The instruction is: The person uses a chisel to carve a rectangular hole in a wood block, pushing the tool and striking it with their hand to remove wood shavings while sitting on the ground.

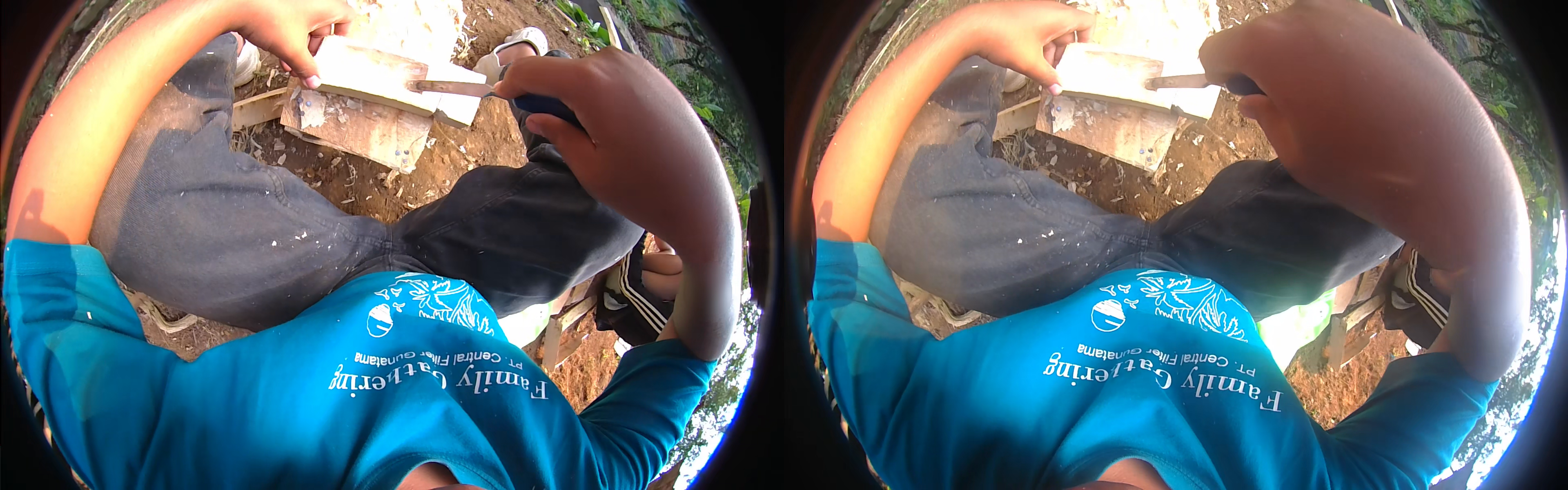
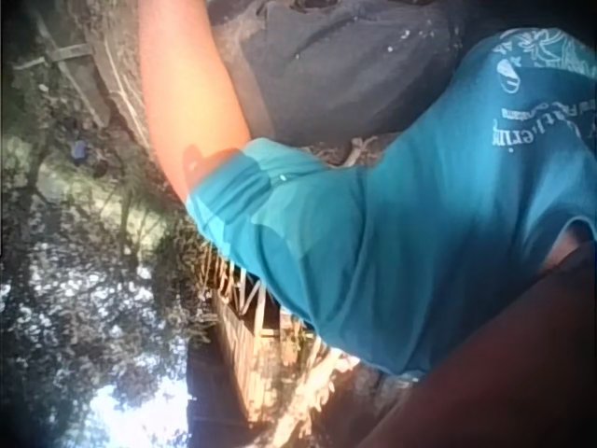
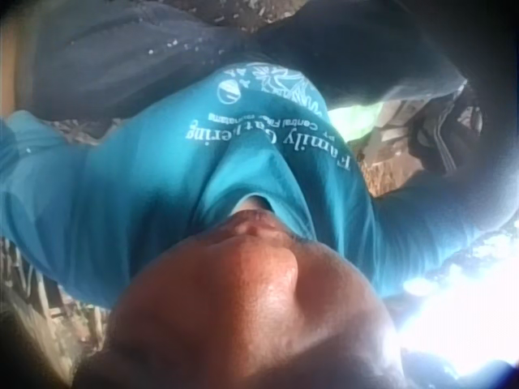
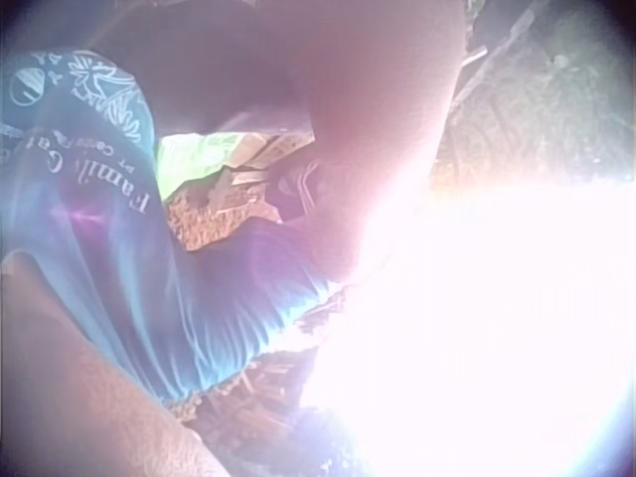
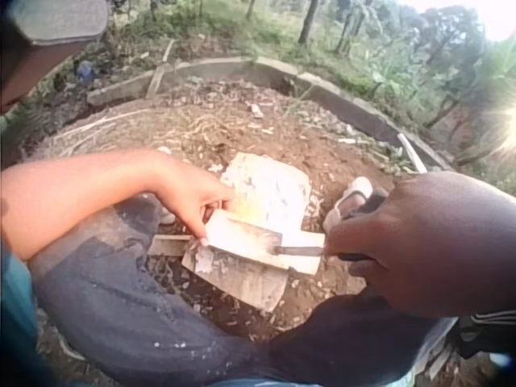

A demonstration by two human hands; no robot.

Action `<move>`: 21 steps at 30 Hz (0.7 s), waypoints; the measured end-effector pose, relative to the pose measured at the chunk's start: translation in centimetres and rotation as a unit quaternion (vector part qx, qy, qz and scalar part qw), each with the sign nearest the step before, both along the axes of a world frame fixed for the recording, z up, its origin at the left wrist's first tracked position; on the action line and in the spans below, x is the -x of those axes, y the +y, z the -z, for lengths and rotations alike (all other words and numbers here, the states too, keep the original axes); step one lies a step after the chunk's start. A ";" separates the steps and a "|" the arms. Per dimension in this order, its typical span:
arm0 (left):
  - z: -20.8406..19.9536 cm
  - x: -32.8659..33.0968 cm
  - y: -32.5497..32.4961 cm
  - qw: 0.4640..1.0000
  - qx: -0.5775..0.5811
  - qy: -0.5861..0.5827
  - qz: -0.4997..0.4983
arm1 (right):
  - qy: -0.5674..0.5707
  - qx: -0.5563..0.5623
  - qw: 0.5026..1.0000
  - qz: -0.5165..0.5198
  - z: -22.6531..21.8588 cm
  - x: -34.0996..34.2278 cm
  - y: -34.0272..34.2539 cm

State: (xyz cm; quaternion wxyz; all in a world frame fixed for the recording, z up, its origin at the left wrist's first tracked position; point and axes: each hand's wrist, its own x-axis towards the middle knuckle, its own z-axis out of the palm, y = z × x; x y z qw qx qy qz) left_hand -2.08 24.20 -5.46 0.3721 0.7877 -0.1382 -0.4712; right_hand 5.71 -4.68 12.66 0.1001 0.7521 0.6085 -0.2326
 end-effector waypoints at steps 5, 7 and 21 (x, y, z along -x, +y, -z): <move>0.6 1.0 0.3 0.999 0.025 0.021 -0.026 | 0.090 0.003 0.993 0.074 1.5 -0.3 -1.8; 1.0 0.4 0.6 1.000 0.028 0.000 -0.006 | 0.132 -0.002 0.983 0.130 2.7 0.0 -2.5; -1.7 0.3 -1.0 0.995 -0.086 -0.007 -0.049 | 0.250 -0.036 0.939 0.234 6.0 0.0 -5.3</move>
